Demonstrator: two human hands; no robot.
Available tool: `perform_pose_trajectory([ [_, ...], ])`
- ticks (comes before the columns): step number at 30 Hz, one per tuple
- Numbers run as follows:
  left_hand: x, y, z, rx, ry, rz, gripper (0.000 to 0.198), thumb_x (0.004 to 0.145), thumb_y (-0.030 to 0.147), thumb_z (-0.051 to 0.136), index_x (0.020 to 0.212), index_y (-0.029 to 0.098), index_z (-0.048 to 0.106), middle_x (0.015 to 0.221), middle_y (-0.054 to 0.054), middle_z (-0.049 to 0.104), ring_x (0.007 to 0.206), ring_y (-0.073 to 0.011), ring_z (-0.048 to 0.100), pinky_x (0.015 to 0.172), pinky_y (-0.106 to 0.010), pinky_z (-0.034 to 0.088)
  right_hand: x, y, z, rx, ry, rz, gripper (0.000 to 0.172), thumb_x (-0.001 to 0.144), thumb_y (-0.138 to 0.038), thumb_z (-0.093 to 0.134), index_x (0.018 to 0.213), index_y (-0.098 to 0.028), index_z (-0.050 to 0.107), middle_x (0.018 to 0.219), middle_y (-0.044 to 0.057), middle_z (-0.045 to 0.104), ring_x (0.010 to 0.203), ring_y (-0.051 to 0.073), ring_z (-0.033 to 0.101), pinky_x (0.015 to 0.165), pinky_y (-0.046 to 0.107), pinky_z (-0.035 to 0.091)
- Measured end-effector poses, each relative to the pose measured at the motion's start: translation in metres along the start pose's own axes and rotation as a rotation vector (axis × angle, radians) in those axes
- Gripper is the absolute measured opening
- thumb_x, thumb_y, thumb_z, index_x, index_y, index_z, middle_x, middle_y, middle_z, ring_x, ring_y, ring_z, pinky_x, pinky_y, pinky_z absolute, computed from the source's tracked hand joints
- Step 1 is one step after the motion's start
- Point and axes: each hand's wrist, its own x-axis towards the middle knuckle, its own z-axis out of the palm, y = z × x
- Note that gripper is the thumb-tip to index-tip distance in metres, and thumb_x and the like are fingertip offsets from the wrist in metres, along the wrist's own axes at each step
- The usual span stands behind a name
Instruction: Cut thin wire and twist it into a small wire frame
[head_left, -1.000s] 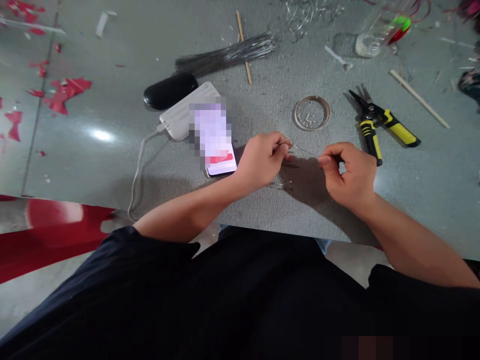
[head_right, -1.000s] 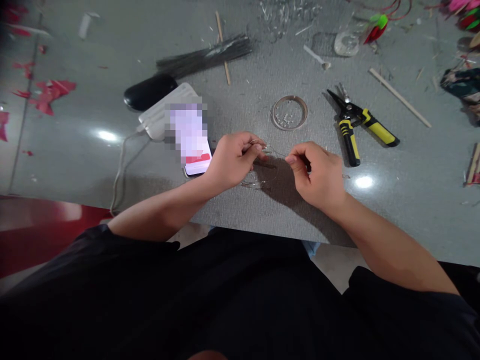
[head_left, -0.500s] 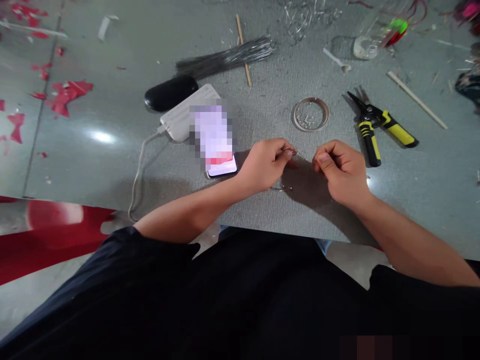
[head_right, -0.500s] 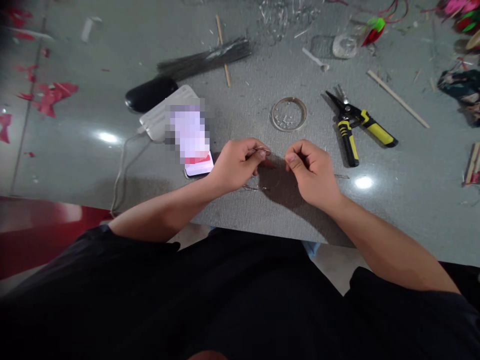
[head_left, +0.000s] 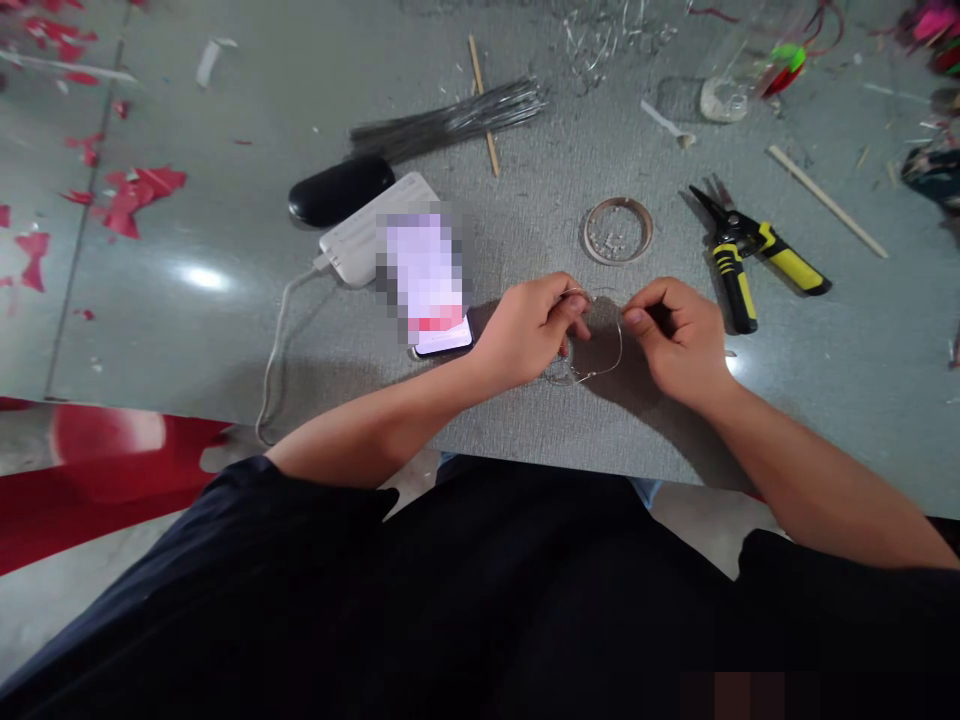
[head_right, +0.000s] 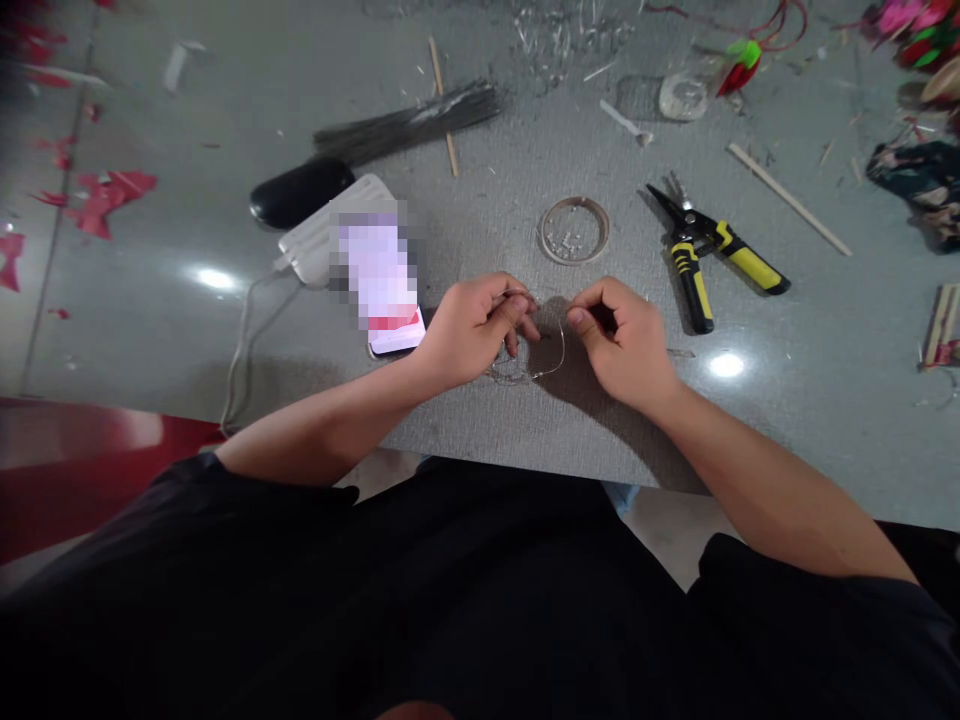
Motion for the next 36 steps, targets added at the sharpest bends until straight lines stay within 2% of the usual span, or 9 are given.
perform_pose_trajectory([
  [2, 0.000, -0.003, 0.000, 0.022, -0.001, 0.025, 0.017, 0.127, 0.032, 0.070, 0.113, 0.023, 0.074, 0.094, -0.005, 0.092, 0.067, -0.0133, 0.077, 0.073, -0.028, 0.062, 0.000, -0.002, 0.000, 0.137, -0.062, 0.080, 0.052, 0.126, -0.076, 0.084, 0.104, -0.029, 0.077, 0.078, -0.001, 0.069, 0.063, 0.020, 0.057, 0.058, 0.037, 0.045],
  [7, -0.001, -0.009, 0.000, 0.160, 0.044, 0.172, 0.020, 0.129, 0.028, 0.063, 0.112, 0.024, 0.074, 0.086, -0.002, 0.086, 0.072, -0.0164, 0.078, 0.081, -0.032, 0.062, 0.006, -0.012, -0.007, 0.442, -0.184, 0.354, 0.047, 0.108, -0.070, 0.111, 0.104, -0.029, 0.087, 0.081, 0.001, 0.076, 0.066, 0.021, 0.068, 0.062, 0.038, 0.056],
  [11, -0.003, -0.010, 0.000, 0.344, 0.102, 0.255, 0.018, 0.126, 0.027, 0.068, 0.111, 0.024, 0.076, 0.089, -0.003, 0.083, 0.083, -0.0206, 0.079, 0.086, -0.036, 0.059, 0.013, -0.018, -0.012, 0.552, -0.237, 0.439, 0.051, 0.094, -0.070, 0.122, 0.097, -0.030, 0.091, 0.077, 0.000, 0.076, 0.064, 0.020, 0.067, 0.059, 0.037, 0.056],
  [21, -0.010, -0.002, 0.003, 0.377, -0.005, 0.262, 0.029, 0.129, 0.027, 0.062, 0.105, 0.023, 0.077, 0.084, -0.003, 0.079, 0.079, -0.0201, 0.076, 0.083, -0.036, 0.053, 0.010, -0.014, -0.012, 0.481, -0.245, 0.361, 0.047, 0.093, -0.067, 0.122, 0.093, -0.031, 0.092, 0.086, 0.001, 0.083, 0.067, 0.021, 0.073, 0.060, 0.038, 0.062],
  [26, -0.011, -0.001, 0.004, 0.368, -0.028, 0.218, 0.028, 0.127, 0.026, 0.062, 0.103, 0.024, 0.076, 0.081, -0.002, 0.078, 0.076, -0.0197, 0.074, 0.080, -0.036, 0.051, 0.010, -0.013, -0.012, 0.460, -0.228, 0.319, 0.044, 0.095, -0.067, 0.120, 0.092, -0.031, 0.093, 0.085, 0.002, 0.082, 0.064, 0.020, 0.071, 0.058, 0.039, 0.061],
  [31, -0.010, 0.002, 0.003, 0.408, -0.041, 0.196, 0.035, 0.126, 0.026, 0.065, 0.092, 0.024, 0.073, 0.079, -0.003, 0.079, 0.075, -0.0201, 0.074, 0.080, -0.037, 0.051, 0.010, -0.017, -0.012, 0.417, -0.209, 0.256, 0.037, 0.101, -0.060, 0.116, 0.093, -0.032, 0.093, 0.082, 0.001, 0.078, 0.066, 0.021, 0.069, 0.060, 0.040, 0.059],
  [36, -0.008, 0.004, 0.002, 0.409, -0.083, 0.181, 0.036, 0.126, 0.025, 0.062, 0.092, 0.023, 0.076, 0.089, -0.006, 0.088, 0.079, -0.0205, 0.078, 0.082, -0.037, 0.053, 0.005, -0.022, -0.012, 0.328, -0.167, 0.148, 0.027, 0.111, -0.052, 0.108, 0.101, -0.032, 0.093, 0.089, 0.003, 0.080, 0.075, 0.024, 0.071, 0.069, 0.043, 0.058],
])
